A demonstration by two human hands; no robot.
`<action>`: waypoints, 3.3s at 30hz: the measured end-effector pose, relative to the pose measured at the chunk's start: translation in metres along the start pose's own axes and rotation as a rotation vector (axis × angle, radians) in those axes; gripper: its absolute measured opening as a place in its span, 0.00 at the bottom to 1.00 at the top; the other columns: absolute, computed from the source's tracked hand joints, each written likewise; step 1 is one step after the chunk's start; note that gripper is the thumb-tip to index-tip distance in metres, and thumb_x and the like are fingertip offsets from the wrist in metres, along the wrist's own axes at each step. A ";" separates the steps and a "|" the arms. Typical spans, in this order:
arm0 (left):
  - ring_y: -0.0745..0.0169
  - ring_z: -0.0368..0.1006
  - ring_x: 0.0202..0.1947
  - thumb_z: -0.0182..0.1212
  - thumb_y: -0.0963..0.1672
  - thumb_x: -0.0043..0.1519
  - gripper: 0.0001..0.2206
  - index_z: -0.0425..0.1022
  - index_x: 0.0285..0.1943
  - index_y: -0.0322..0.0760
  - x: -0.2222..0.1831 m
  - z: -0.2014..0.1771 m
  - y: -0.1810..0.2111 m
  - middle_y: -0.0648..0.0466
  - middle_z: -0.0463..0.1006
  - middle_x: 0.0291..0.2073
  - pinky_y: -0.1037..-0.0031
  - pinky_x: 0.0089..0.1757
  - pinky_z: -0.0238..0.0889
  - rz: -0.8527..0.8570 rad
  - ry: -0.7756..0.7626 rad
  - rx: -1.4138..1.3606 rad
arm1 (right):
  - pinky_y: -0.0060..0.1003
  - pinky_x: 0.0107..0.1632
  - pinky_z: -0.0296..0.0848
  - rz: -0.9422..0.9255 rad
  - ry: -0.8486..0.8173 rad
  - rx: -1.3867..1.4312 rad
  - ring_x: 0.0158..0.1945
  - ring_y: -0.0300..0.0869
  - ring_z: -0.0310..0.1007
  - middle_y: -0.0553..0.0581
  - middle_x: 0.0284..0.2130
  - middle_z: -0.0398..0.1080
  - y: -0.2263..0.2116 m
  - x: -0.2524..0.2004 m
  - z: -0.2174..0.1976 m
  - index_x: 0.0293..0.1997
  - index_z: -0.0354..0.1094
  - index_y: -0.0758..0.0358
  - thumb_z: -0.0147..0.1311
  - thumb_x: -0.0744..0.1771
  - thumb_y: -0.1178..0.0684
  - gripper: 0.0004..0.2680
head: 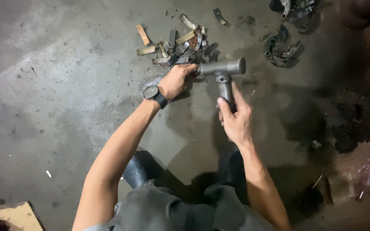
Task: Clean and hammer brake shoes or components on the floor to remove debris.
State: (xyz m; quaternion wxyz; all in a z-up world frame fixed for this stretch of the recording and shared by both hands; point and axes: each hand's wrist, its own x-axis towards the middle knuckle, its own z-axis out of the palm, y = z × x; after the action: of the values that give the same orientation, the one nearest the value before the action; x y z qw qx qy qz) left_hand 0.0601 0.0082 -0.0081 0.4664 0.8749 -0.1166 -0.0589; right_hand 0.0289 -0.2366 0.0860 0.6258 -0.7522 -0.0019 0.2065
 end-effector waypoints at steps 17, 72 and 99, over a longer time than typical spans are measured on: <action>0.30 0.72 0.49 0.60 0.34 0.50 0.18 0.68 0.50 0.28 -0.005 0.000 -0.005 0.37 0.77 0.44 0.55 0.48 0.66 -0.010 -0.049 0.010 | 0.36 0.40 0.77 -0.472 0.057 -0.425 0.40 0.43 0.79 0.66 0.42 0.76 0.009 0.019 -0.008 0.77 0.52 0.62 0.56 0.71 0.57 0.23; 0.31 0.74 0.43 0.58 0.31 0.52 0.18 0.71 0.52 0.26 -0.004 -0.011 -0.013 0.36 0.77 0.43 0.57 0.43 0.68 -0.034 0.130 -0.020 | 0.30 0.26 0.73 -0.143 -0.080 -0.204 0.26 0.33 0.71 0.52 0.34 0.73 -0.035 0.022 0.000 0.77 0.50 0.54 0.55 0.71 0.59 0.24; 0.39 0.77 0.43 0.57 0.30 0.55 0.14 0.73 0.50 0.26 -0.009 -0.011 -0.026 0.38 0.80 0.43 0.60 0.44 0.70 -0.129 0.211 -0.030 | 0.31 0.32 0.74 -0.247 -0.051 -0.283 0.30 0.33 0.72 0.54 0.35 0.74 -0.052 0.045 0.005 0.77 0.50 0.55 0.55 0.72 0.58 0.22</action>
State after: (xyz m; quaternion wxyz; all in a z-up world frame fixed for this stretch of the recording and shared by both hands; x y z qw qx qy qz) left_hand 0.0580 0.0331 -0.0239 0.4845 0.8747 -0.0093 0.0020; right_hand 0.0815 -0.2086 0.1201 0.5340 -0.8213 -0.1390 0.1448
